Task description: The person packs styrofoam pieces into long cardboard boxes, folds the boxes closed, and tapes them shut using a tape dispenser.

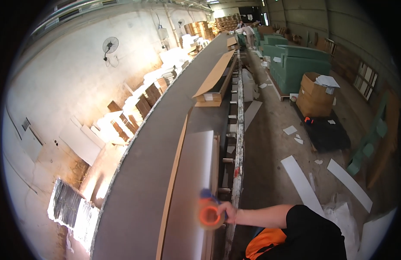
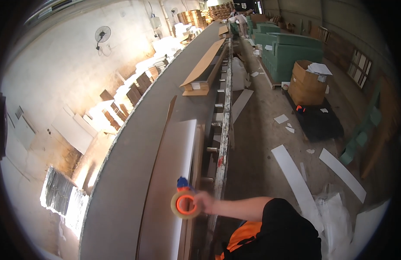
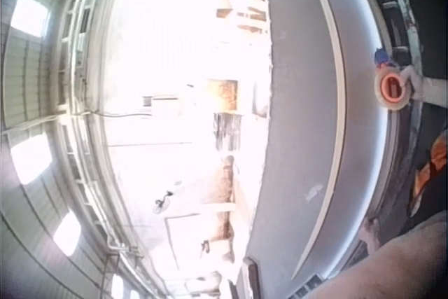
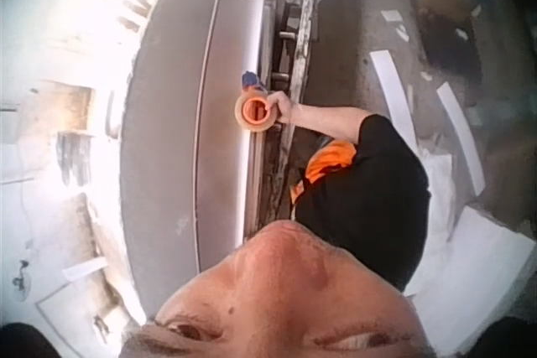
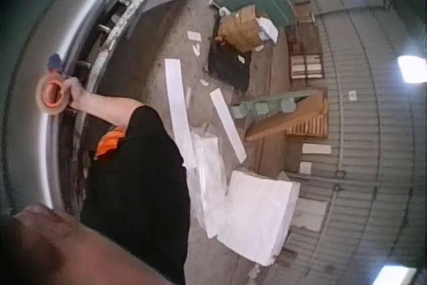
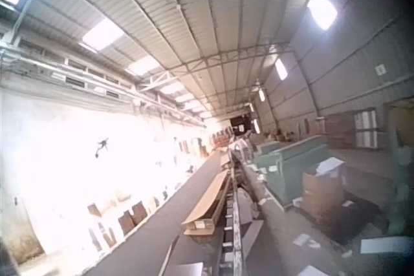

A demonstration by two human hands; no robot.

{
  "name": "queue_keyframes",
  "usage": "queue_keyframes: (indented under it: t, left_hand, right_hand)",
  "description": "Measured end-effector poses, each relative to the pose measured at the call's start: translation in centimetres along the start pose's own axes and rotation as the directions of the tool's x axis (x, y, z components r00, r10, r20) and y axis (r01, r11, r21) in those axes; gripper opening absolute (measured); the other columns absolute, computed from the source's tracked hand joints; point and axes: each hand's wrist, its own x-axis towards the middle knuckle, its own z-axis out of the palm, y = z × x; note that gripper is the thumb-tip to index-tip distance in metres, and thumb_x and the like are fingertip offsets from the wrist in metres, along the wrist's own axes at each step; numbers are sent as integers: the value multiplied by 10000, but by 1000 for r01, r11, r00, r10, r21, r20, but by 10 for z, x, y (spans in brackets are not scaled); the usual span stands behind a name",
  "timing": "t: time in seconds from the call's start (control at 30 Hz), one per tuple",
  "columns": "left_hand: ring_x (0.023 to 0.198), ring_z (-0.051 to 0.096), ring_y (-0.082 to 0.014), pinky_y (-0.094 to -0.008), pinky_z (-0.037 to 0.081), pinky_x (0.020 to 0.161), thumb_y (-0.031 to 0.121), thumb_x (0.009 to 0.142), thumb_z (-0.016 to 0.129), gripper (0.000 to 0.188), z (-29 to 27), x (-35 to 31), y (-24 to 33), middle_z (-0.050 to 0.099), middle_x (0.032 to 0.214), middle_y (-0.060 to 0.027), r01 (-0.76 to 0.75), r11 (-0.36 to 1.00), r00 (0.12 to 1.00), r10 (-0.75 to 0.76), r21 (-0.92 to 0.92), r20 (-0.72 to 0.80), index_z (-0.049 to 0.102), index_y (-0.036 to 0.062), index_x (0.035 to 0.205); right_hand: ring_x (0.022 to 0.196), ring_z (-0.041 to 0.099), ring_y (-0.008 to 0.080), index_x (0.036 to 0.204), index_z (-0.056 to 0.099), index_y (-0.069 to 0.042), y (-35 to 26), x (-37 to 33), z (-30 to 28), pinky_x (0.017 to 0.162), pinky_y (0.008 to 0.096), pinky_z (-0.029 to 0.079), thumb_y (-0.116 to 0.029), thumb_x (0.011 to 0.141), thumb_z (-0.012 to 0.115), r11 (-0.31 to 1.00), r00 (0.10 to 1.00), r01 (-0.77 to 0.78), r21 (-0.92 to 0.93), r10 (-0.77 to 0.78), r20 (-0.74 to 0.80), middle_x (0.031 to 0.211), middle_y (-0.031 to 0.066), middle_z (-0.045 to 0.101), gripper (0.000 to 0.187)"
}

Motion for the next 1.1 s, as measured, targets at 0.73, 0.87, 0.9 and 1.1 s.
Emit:
queue_keyframes:
  t: [0.73, 0.87, 0.9, 1.1]
  left_hand:
    - [1131, 569, -418, -547, 522, 935, 68, 916, 583, 551, 27, 36, -37, 492, 1336, -284, -376, -152, 734, -651, -914, -194, 390, 34, 1431]
    - [1118, 579, -441, -541, 525, 906, 162, 882, 595, 417, -10, 35, 46, 551, 1255, -311, -328, -326, 580, -810, -887, 84, 573, -22, 1256]
    - [1118, 579, -441, -541, 525, 906, 162, 882, 595, 417, -14, 33, 57, 551, 1255, -311, -325, -321, 575, -814, -890, 84, 573, -22, 1256]
    - [776, 657, -321, -349, 584, 608, 341, 878, 647, 494, -115, -15, 200, 669, 961, -185, -145, -437, 683, -693, -888, 230, 586, -33, 1196]
  right_hand:
    - [856, 631, 204, 960, 573, -98, -273, 125, -135, 692, 382, 521, -125, 745, 653, 893, 791, 437, -107, -439, -426, 905, 56, 583, 231]
    - [796, 630, 216, 1086, 532, -106, -300, 236, -123, 658, 410, 530, -136, 719, 700, 888, 770, 365, -281, -457, -445, 898, 64, 581, 405]
    - [772, 617, 194, 1100, 528, -105, -298, 259, -118, 619, 393, 516, -146, 713, 700, 860, 740, 297, -414, -481, -470, 909, 62, 582, 426]
    - [1099, 614, 340, 1235, 572, 28, -277, 319, -113, 1001, 473, 448, -362, 734, 729, 272, 669, -388, -881, -575, -472, 1166, 221, 646, 654]
